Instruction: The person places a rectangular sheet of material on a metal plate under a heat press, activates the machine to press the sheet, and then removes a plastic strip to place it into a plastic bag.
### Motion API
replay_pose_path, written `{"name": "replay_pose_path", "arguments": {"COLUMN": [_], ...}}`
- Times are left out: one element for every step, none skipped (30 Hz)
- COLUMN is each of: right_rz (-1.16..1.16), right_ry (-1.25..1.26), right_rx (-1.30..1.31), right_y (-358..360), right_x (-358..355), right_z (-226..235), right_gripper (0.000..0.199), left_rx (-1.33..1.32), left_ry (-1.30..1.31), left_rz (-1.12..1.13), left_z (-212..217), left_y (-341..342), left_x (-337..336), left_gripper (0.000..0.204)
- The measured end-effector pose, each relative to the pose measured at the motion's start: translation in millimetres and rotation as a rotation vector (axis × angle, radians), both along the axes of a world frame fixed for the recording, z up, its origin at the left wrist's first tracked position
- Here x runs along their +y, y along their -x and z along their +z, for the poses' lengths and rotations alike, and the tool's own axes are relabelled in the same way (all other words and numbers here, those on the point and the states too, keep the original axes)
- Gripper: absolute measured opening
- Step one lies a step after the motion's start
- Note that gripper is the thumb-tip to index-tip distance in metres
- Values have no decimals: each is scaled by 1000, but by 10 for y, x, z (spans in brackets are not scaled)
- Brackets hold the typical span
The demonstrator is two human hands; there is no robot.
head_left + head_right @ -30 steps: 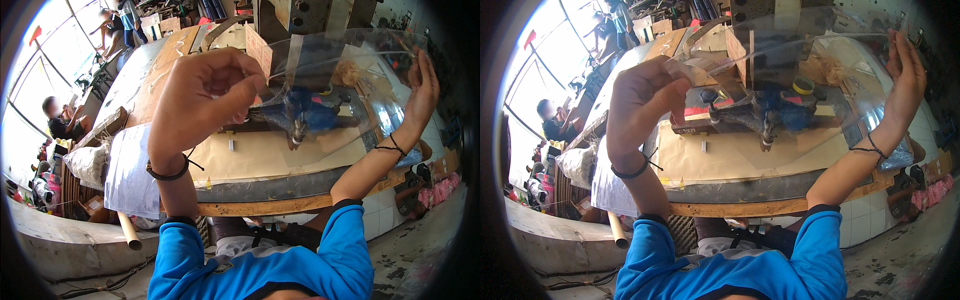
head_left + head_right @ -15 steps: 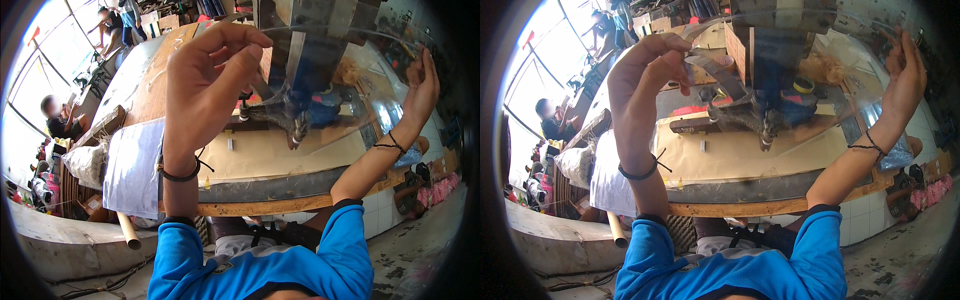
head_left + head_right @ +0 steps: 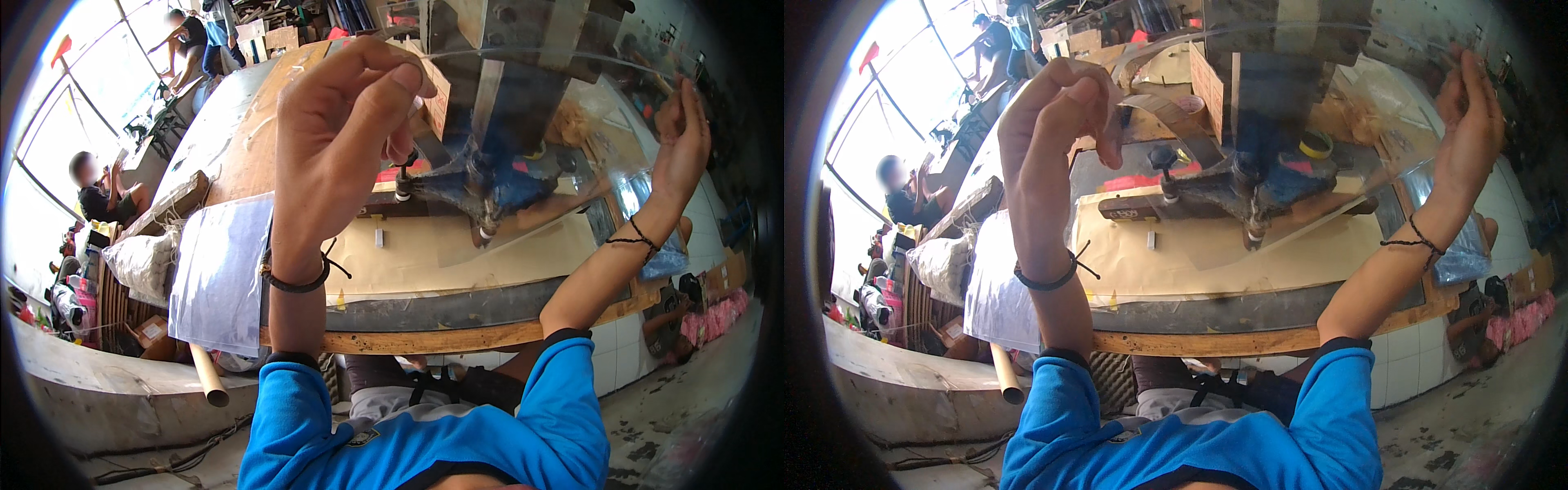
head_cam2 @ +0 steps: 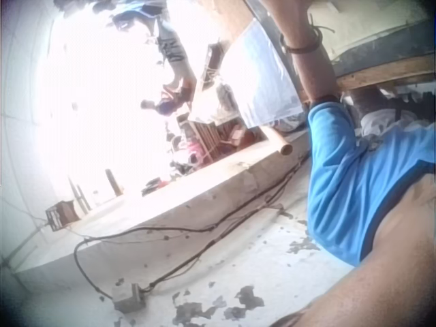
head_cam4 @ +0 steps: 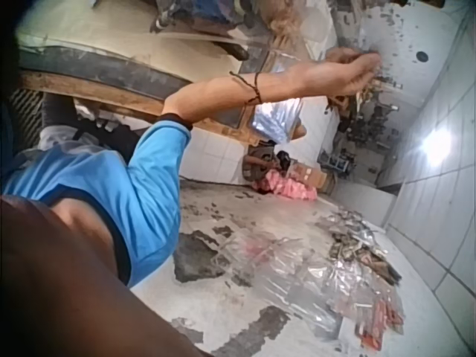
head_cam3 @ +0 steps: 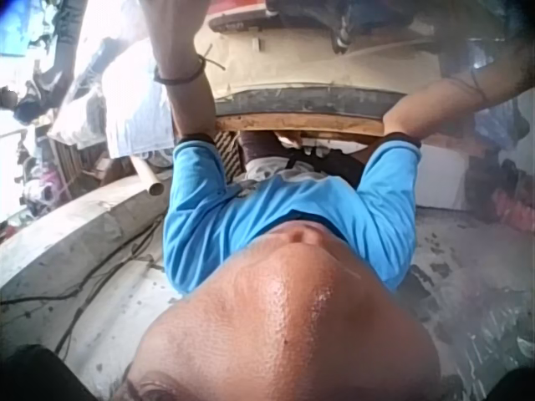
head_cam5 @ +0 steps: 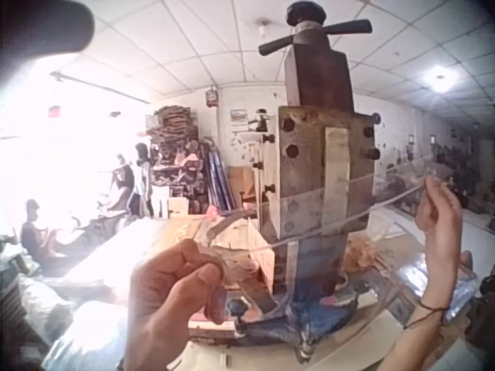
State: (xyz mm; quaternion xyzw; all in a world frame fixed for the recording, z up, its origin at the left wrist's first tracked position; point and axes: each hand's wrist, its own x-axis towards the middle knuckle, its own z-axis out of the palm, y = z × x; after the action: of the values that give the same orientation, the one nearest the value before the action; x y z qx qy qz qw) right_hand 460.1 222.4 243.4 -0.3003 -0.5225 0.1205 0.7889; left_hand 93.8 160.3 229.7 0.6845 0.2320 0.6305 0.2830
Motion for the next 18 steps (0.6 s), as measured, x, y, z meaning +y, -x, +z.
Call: {"name": "replay_pose_path", "arguments": {"right_rz": [-5, -9, -19, -28, -22, -15, -8, -37, -68, -99, -95, -92, -90, -79, -65, -51, -32, -16], "right_ry": [1, 2, 7, 12, 20, 29, 38, 29, 20, 12, 11, 12, 13, 11, 9, 6, 12, 16], "right_rx": [-5, -11, -9, -7, -13, -19, -25, -23, -20, -18, -12, -7, -1, -11, -20, -28, -40, -52], "right_y": [10, 20, 50, 76, 90, 103, 119, 149, 185, 210, 218, 222, 228, 252, 298, 325, 331, 332], "right_x": [0, -2, -5, -10, -19, -29, -32, -25, -21, -20, -22, -20, -20, -29, -42, -49, -48, -52], "right_z": [1, 0, 2, 6, 11, 13, 15, 13, 8, 8, 13, 11, 11, 14, 19, 22, 23, 29], "right_gripper": [28, 28, 28, 28, 29, 29, 29, 30, 30, 30, 29, 29, 29, 29, 28, 28, 28, 28], "left_rx": [44, 88, 78, 68, 58, 62, 66, 70, 44, 18, -8, 13, 34, 56, 51, 46, 41, 56], "left_ry": [10, 20, 23, 26, 29, 19, 9, -1, -1, -1, -1, 14, 28, 43, 49, 55, 61, 55], "left_rz": [26, 51, 52, 52, 51, 53, 55, 57, 15, -28, -70, -27, 17, 60, 72, 83, 95, 105], "left_z": [19, 31, 31, 30, 29, 25, 21, 16, 9, 1, -1, 2, 12, 18, 22, 24, 25, 32], "left_y": [13, 22, 22, 18, 18, 24, 33, 42, 55, 71, 79, 68, 48, 36, 40, 47, 54, 62], "left_x": [-13, -21, -22, -21, -19, -18, -15, -10, 1, 15, 21, 9, -17, -30, -34, -37, -39, -44], "left_gripper": [26, 28, 28, 28, 28, 28, 29, 30, 27, 25, 24, 24, 24, 24, 23, 22, 22, 22]}}
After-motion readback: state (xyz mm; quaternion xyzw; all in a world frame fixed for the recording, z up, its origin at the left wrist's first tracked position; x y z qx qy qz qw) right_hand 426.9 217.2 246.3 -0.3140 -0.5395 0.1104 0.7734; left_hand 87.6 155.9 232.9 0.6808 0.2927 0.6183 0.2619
